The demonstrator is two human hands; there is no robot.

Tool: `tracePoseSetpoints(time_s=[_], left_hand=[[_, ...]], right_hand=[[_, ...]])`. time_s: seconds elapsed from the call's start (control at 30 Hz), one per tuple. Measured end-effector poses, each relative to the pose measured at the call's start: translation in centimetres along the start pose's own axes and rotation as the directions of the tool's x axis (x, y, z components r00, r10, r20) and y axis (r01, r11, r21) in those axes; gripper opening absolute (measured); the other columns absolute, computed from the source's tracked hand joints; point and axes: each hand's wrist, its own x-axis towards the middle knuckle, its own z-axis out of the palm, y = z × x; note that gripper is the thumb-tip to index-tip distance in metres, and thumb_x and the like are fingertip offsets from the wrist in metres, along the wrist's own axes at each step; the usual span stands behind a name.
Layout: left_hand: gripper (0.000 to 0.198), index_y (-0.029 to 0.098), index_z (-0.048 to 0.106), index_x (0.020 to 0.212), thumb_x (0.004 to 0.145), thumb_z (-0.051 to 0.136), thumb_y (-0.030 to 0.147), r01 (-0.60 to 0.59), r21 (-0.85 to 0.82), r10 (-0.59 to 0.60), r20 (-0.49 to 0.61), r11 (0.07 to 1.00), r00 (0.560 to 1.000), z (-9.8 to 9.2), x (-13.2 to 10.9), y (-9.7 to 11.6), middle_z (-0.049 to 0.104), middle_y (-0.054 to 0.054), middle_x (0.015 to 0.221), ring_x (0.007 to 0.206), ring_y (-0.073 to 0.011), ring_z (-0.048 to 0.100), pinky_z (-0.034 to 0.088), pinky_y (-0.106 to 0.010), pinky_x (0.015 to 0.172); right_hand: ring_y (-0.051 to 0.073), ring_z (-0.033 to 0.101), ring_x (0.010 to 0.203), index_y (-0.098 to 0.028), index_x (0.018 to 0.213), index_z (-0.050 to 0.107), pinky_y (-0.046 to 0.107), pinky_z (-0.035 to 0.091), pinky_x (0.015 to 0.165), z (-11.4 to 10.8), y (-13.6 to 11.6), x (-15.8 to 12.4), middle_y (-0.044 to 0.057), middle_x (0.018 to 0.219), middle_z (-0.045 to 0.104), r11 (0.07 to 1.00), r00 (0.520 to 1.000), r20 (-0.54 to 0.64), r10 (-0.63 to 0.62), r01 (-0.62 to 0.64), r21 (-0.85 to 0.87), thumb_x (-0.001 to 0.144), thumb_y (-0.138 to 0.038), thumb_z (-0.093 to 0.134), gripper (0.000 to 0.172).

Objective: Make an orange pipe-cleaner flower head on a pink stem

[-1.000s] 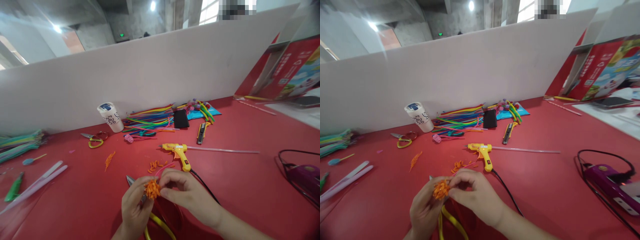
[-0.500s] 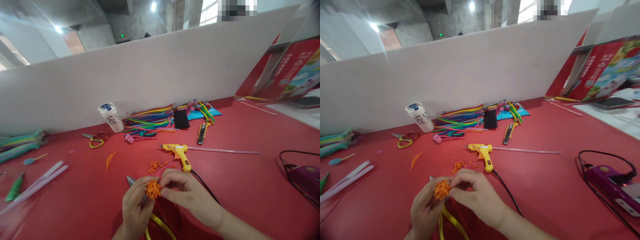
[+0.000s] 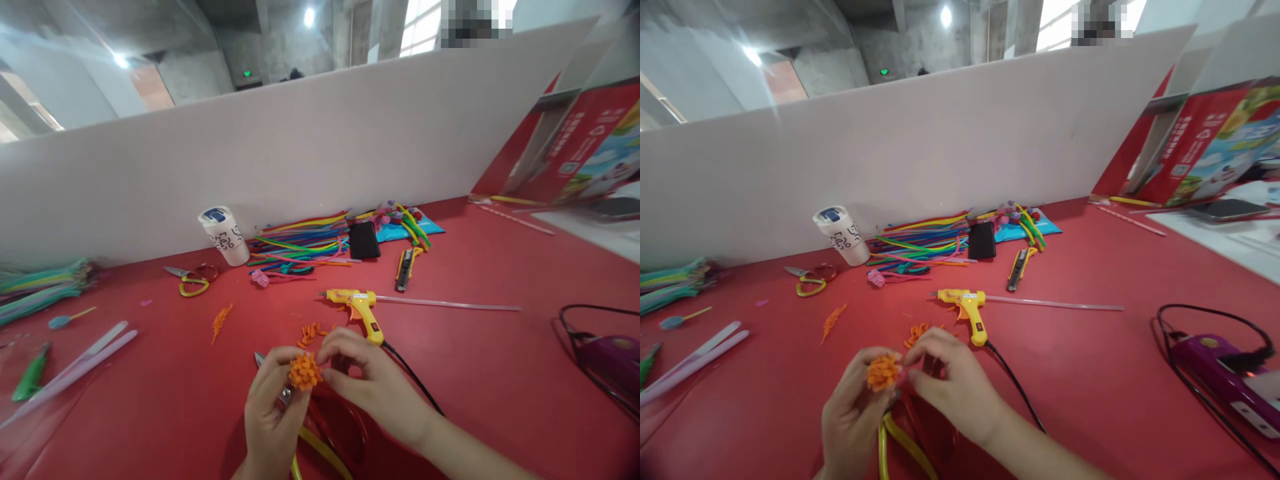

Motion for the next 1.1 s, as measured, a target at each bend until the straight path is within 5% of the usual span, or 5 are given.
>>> tracePoseSetpoints(time_s=[0.07, 0.2, 0.43, 0.67, 1.1], left_hand=[[0.007, 0.018, 0.068, 0.075, 0.073, 0.067, 0.024, 0.224, -0.165, -0.235, -0.048, 0.96, 0.971, 0.5, 0.1, 0.1, 0.059, -0.002, 0.074, 0.06, -0.011, 0.054, 0.044, -0.02, 0.053], [0.018, 0.015, 0.063, 0.063, 0.065, 0.073, 0.03, 0.561, -0.424, -0.6, 0.05, 0.711, 0.798, 1.1, 0.6, 0.1, 0.048, 0.006, 0.053, 0.041, -0.002, 0.03, 0.025, -0.014, 0.039], [0.015, 0.013, 0.062, 0.065, 0.063, 0.072, 0.023, 0.718, -0.503, -0.713, 0.253, 0.48, 0.654, 1.1, 1.2, -0.2, 0.045, 0.007, 0.043, 0.04, -0.0027, 0.032, 0.022, -0.014, 0.04], [0.016, 0.011, 0.067, 0.069, 0.064, 0.073, 0.024, 0.733, -0.501, -0.674, 0.34, 0.46, 0.656, 0.5, 1.7, -0.5, 0.044, 0.006, 0.045, 0.041, -0.0021, 0.031, 0.022, -0.014, 0.039], [0.015, 0.014, 0.071, 0.071, 0.06, 0.077, 0.021, 0.704, -0.43, -0.648, 0.297, 0.565, 0.701, 0.3, 1.4, -0.3, 0.051, 0.004, 0.057, 0.042, 0.0002, 0.027, 0.02, -0.013, 0.041]], right_hand=[[0.013, 0.052, 0.071, -0.019, 0.075, 0.062, 0.023, 0.04, 0.063, 0.4, 0.3, 0.0, 0.001, 0.078, 0.058, 0.999, 1.0, 0.01, -0.009, 0.01, -0.053, 0.073, -0.013, 0.057, 0.008], [0.012, 0.05, 0.062, -0.017, 0.067, 0.06, 0.022, 0.039, 0.058, 1.0, 0.3, 0.0, -0.002, 0.065, 0.058, 0.996, 0.995, 0.053, 0.084, -0.082, -0.044, 0.076, -0.02, 0.054, 0.011], [0.009, 0.041, 0.053, -0.018, 0.056, 0.047, 0.021, 0.032, 0.05, 1.2, 0.7, 0.0, -0.005, 0.055, 0.047, 0.983, 0.986, 0.017, 0.166, -0.164, -0.08, 0.074, -0.018, 0.051, 0.018], [0.011, 0.045, 0.056, -0.019, 0.057, 0.05, 0.022, 0.034, 0.053, 1.2, 0.6, 0.0, -0.004, 0.058, 0.051, 0.982, 0.993, -0.005, 0.119, -0.119, -0.144, 0.071, -0.013, 0.05, 0.015], [0.012, 0.048, 0.059, -0.018, 0.064, 0.054, 0.023, 0.037, 0.056, 1.2, 1.4, -0.3, -0.001, 0.064, 0.056, 0.979, 0.992, 0.062, 0.108, -0.096, -0.177, 0.075, -0.015, 0.05, 0.012]])
